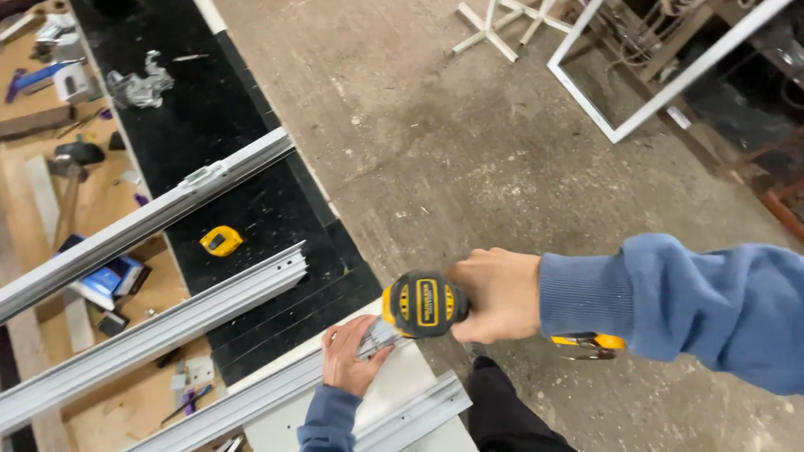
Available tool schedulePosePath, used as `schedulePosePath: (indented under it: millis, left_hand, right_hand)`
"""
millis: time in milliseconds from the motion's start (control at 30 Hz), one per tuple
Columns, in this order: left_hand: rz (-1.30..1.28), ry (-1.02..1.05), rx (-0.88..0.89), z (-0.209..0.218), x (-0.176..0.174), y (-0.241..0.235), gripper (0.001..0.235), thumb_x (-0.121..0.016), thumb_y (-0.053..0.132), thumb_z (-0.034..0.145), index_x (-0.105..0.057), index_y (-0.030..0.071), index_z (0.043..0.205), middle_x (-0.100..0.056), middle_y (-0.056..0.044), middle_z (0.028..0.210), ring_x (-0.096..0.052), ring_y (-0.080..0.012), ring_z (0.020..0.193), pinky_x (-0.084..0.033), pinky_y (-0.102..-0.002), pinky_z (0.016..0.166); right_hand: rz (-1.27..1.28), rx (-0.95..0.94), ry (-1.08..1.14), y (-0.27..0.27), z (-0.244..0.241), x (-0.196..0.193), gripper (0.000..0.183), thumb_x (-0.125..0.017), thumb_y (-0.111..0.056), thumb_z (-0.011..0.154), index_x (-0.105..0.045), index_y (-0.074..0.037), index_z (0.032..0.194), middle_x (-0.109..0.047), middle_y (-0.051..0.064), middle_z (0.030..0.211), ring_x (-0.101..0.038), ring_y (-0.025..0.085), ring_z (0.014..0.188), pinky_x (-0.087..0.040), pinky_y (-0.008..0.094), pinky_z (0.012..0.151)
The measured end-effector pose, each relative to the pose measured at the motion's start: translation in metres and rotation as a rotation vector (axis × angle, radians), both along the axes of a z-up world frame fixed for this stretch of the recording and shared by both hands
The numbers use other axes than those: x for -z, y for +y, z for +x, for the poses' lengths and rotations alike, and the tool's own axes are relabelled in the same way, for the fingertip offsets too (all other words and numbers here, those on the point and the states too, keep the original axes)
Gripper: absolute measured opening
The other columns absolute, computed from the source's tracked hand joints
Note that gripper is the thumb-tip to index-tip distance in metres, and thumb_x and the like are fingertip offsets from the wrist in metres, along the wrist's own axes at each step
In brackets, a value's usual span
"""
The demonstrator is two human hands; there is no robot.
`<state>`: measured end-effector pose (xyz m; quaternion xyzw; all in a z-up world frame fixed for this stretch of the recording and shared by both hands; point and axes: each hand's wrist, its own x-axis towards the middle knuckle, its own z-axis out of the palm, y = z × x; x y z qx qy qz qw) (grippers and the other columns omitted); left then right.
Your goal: The person assembles aluminum window frame profiles on a workbench. They position small metal connector brackets into the ends of white extruded frame rails and use a cordless drill to drive screws, securing the brackets and joining the rail sections, repeating the process along the frame.
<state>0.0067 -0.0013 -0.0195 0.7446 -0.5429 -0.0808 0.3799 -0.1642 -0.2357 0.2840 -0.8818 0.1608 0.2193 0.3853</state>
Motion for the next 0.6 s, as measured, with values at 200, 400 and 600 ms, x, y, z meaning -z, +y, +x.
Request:
schedulePosePath:
  millis: [200, 400, 600]
  left_hand:
    - [-0.010, 0.019, -0.002, -0.004, -0.003, -0.001, 0.062, -0.090, 0.029, 0.069, -0.067, 0.013, 0.124, -0.070, -0.006, 0.125, -0.062, -0.0244, 0.118, -0.035, -0.047, 0.107]
    - [-0.033, 0.050, -0.003, -0.007, -0.003, 0.000, 0.059, -0.089, 0.031, 0.074, -0.067, 0.014, 0.125, -0.070, -0.003, 0.127, -0.062, -0.0214, 0.121, -0.035, -0.047, 0.109]
    - [-0.032, 0.046, 0.024, -0.006, 0.000, -0.001, 0.060, -0.087, 0.034, 0.077, -0.065, 0.013, 0.129, -0.068, -0.004, 0.129, -0.061, -0.0217, 0.124, -0.035, -0.046, 0.111]
  right_hand:
    - [-0.015, -0.070, 0.087, 0.013, 0.016, 0.019, 0.034, -0.069, -0.036, 0.071, -0.070, -0.001, 0.069, -0.070, 0.010, 0.055, -0.074, 0.025, 0.056, -0.060, 0.039, 0.061]
    - [-0.068, -0.083, 0.102, 0.028, 0.031, 0.048, 0.036, -0.073, -0.041, 0.070, -0.070, -0.005, 0.075, -0.070, 0.010, 0.057, -0.073, 0.024, 0.057, -0.058, 0.040, 0.060]
    - [-0.104, -0.085, 0.197, 0.032, 0.038, 0.056, 0.037, -0.073, -0.040, 0.071, -0.072, -0.003, 0.076, -0.070, 0.011, 0.058, -0.073, 0.024, 0.057, -0.058, 0.041, 0.061]
